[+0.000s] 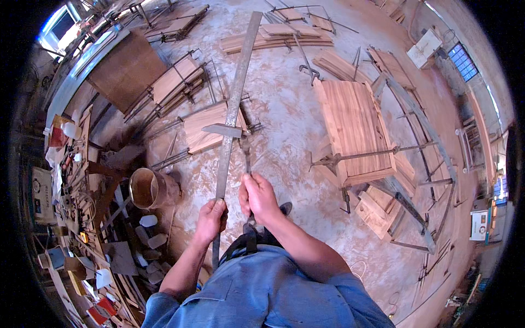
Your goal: The person assembles a wooden frame by positioning a wooden board on a workbench and securing it with metal clamps. They retrieve a hammer from a cluttered table and use it to drive nails into the frame to fasten the pieces together. The person adjusts the clamps and hammers the nails multiple times to ensure the structure is held in place.
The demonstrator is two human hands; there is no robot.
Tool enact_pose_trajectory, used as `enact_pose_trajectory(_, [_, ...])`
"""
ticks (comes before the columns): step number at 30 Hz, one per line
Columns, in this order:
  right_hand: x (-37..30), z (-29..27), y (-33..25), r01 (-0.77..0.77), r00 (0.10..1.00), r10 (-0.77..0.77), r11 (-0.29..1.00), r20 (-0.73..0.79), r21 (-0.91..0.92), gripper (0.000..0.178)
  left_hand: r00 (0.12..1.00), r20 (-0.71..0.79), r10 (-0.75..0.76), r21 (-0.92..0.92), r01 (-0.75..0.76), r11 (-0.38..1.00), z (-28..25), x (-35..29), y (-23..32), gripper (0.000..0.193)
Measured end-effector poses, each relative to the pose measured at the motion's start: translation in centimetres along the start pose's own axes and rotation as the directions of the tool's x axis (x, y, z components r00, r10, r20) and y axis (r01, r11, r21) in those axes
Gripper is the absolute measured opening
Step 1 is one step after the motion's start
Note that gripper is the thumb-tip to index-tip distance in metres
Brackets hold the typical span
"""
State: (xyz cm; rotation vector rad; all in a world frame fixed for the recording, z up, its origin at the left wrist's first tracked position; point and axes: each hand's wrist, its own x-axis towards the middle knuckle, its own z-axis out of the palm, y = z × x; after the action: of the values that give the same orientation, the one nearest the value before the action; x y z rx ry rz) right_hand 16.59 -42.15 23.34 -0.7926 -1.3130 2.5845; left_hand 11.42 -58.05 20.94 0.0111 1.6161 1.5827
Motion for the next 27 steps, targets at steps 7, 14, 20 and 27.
enact_pose_trajectory(7, [2.1, -12.5, -2.0, 0.072, 0.894, -0.228, 0.923, -0.386, -0.378, 0.021, 0.982, -0.159, 0.099, 0.289, -0.050, 0.956, -0.7, -1.4, -0.8, 0.033])
enact_pose_trajectory(14, [12.5, -37.3, -11.6, -0.201, 0.655, -0.680, 0.263, -0.329, -0.944, 0.014, 0.984, -0.175, -0.027, 0.115, 0.048, 0.992, -0.4, -1.9, 0.1, 0.031])
enact_pose_trajectory(20, [14.3, -49.3, -9.3, -0.528, 0.661, -0.601, 0.054, -0.450, -0.847, 0.042, 0.966, -0.186, -0.178, 0.143, 0.206, 0.968, -0.2, 0.0, 0.6, 0.031])
enact_pose_trajectory(27, [13.6, -23.6, -13.2, -0.107, 0.951, -0.125, 0.723, -0.281, -0.683, 0.029, 0.957, -0.178, -0.231, 0.131, 0.256, 0.958, 2.8, 3.3, 1.3, 0.032])
